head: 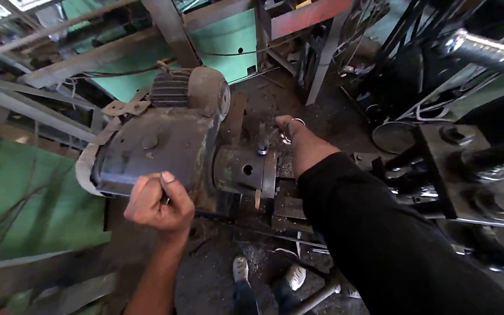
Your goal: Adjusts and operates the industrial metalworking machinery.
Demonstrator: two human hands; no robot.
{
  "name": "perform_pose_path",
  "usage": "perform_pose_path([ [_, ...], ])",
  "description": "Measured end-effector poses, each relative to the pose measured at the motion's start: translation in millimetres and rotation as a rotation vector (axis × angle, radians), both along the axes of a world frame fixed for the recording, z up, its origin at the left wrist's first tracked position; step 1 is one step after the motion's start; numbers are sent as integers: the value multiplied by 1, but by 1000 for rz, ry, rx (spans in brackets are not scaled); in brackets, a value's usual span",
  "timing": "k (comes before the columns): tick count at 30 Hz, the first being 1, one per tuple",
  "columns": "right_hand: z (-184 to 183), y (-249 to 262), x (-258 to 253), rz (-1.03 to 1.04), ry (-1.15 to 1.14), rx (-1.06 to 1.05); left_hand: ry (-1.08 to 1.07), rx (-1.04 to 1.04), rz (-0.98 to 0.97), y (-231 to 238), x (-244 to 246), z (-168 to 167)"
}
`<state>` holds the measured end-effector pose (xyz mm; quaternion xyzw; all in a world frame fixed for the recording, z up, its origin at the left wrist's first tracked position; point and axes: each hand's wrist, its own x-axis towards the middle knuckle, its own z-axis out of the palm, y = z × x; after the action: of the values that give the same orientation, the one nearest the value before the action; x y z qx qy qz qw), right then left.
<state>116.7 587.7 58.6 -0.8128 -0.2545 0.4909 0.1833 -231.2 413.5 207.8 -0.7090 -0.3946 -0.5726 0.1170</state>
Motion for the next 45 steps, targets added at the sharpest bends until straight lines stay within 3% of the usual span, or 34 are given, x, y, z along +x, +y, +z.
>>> perform_pose_path([
  [5,-14,-1,-2,-183,163,62,-7,9,18,0,0,0],
  [10,41,14,-7,-412,273,351,6,38,32,0,-1,0],
  [14,99,31,-6,-353,279,639,-3,66,30,2,1,1],
  [18,100,20,-7,-451,409,673,-23,88,23,3,3,1],
  [22,88,6,-13,-560,649,493,-21,76,48,3,3,2],
  [25,85,-2,-27,-608,749,517,-33,52,43,2,3,1],
  [30,114,-14,-42,-591,676,601,-13,43,81,0,0,-2],
  [34,116,-29,-55,-661,772,631,-10,33,93,-3,0,-2],
  [45,143,-59,-73,-612,739,741,-19,39,97,-3,1,0],
])
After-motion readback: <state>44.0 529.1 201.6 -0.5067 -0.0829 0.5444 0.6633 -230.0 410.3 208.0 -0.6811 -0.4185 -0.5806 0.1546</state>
